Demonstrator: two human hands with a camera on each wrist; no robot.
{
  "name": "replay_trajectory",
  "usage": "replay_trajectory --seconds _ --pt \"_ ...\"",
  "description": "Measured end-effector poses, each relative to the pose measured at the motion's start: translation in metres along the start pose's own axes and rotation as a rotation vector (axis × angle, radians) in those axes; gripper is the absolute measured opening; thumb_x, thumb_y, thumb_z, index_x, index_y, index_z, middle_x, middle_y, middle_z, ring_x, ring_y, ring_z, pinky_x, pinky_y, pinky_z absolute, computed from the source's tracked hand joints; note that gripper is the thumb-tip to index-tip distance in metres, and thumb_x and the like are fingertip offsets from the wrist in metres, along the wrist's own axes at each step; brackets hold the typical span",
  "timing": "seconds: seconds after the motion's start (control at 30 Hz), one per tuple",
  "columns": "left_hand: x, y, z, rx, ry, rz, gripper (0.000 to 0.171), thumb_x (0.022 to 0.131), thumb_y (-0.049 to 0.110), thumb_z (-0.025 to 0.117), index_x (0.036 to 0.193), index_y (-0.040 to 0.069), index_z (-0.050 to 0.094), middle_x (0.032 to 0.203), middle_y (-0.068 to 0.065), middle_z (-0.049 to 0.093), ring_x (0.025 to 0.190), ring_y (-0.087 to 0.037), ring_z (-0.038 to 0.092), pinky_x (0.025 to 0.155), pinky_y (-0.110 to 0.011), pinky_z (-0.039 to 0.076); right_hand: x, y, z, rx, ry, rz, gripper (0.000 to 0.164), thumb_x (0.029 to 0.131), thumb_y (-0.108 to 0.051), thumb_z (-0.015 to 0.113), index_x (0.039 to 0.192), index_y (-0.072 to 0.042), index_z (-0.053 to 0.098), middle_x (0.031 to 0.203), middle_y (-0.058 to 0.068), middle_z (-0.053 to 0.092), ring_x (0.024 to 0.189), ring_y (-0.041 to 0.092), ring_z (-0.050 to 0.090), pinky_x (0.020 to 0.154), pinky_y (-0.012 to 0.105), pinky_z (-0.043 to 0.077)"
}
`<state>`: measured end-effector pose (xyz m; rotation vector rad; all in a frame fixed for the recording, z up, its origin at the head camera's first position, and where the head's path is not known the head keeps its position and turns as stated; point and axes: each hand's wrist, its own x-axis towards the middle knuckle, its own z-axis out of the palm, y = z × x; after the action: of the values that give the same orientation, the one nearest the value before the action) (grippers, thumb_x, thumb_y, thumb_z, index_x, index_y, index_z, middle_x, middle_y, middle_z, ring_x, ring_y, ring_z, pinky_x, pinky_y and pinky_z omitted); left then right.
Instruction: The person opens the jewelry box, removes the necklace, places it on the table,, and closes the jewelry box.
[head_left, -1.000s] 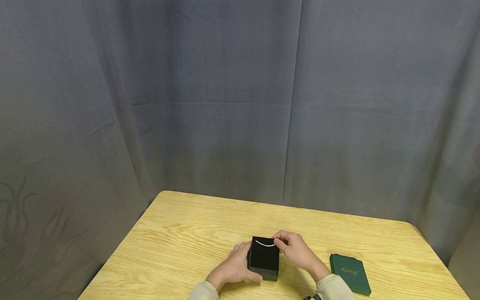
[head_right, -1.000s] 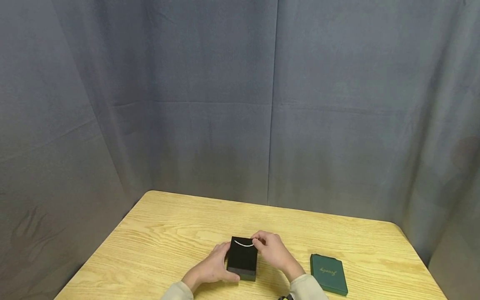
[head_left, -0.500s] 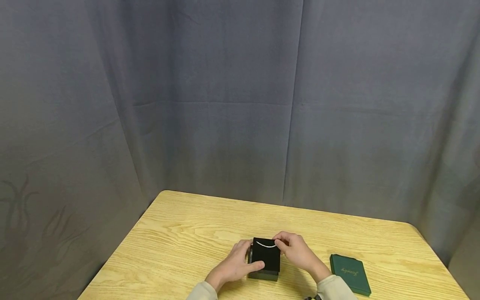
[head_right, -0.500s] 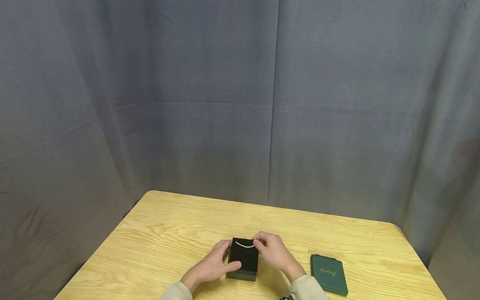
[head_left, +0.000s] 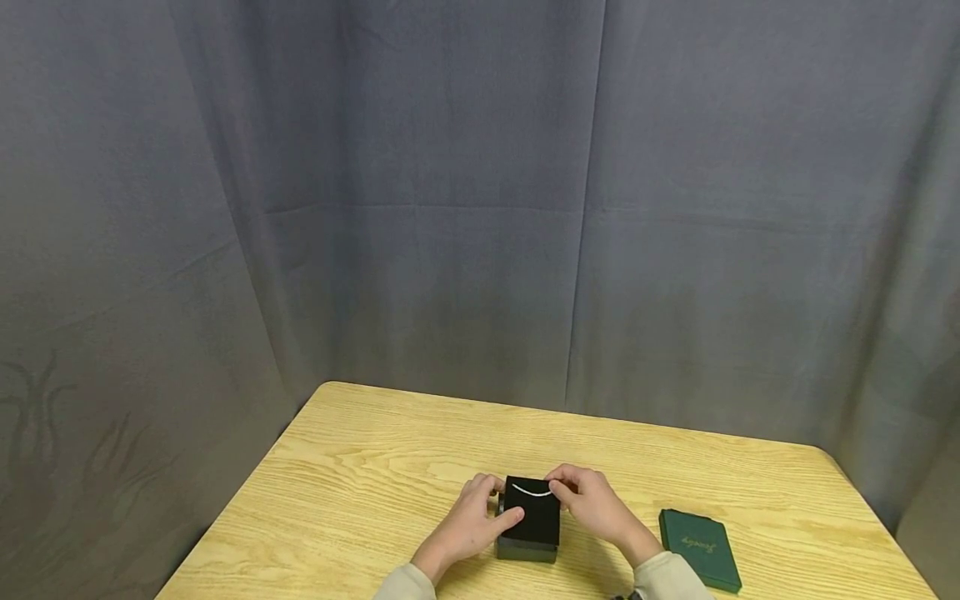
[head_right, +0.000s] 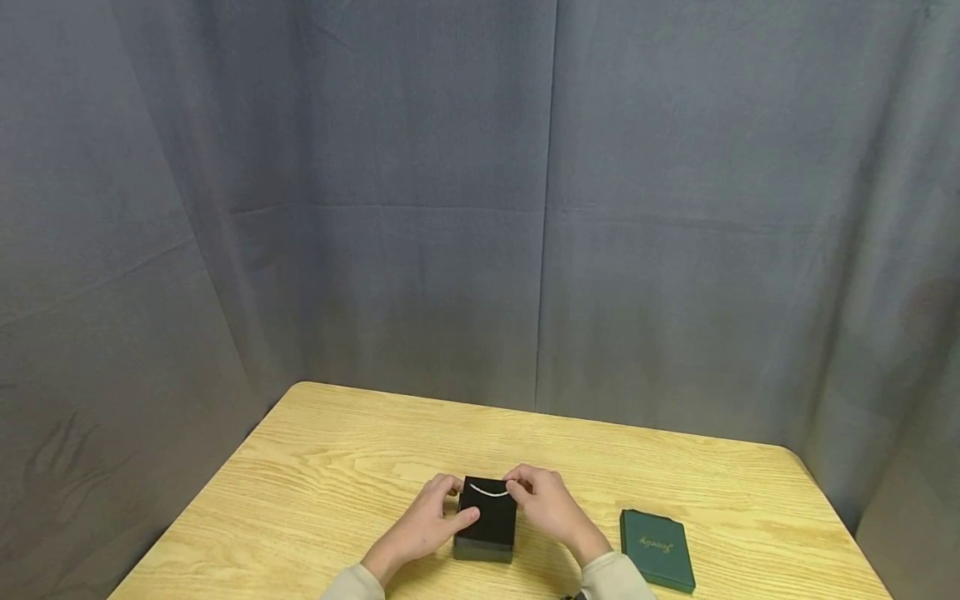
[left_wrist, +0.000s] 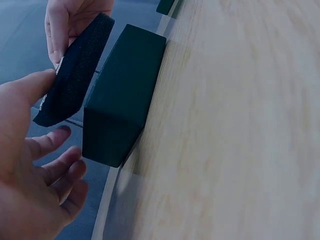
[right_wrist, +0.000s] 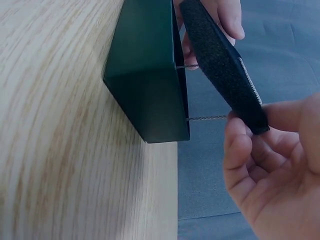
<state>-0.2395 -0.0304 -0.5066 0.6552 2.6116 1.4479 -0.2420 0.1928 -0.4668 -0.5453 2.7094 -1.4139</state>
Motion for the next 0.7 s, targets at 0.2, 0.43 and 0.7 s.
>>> replay_trajectory --seconds 0.2,0.43,0.7 --pt "0.0004 0.0021 0.0001 0.022 0.024 0.003 0.036 0.089 0.045 0.063 0.104 0.013 0.055 0.108 -0.001 0.047 0.1 -0.021 0.045 0.08 -0.038 0.044 -0.0006 -0.0001 -0.0013 -0.017 -0.006 0.008 0.014 0.097 -0.012 0.053 0.1 -0.008 0.066 0.073 0.001 0.056 0.065 0.021 0.054 0.052 0.026 0.043" --pt "0.0013 0.0035 0.0005 0.034 0.048 0.023 0.032 0.088 0.044 0.064 0.1 0.016 0.056 0.105 0.0 0.048 0.096 -0.018 0.042 0.076 -0.034 0.04 -0.0012 -0.0017 -0.0015 -0.013 0.004 -0.002 0.014 0.098 -0.014 0.053 0.1 -0.008 0.066 0.076 -0.001 0.059 0.067 0.024 0.055 0.054 0.026 0.044" --pt "0.001 0.0083 -0.0001 0.032 0.071 0.032 0.027 0.087 0.039 0.066 0.093 0.015 0.056 0.091 0.004 0.048 0.087 -0.016 0.046 0.07 -0.027 0.04 -0.0014 -0.0016 -0.0013 -0.005 0.004 0.008 0.014 0.097 -0.014 0.053 0.099 -0.008 0.066 0.079 -0.001 0.061 0.068 0.017 0.053 0.056 0.025 0.044"
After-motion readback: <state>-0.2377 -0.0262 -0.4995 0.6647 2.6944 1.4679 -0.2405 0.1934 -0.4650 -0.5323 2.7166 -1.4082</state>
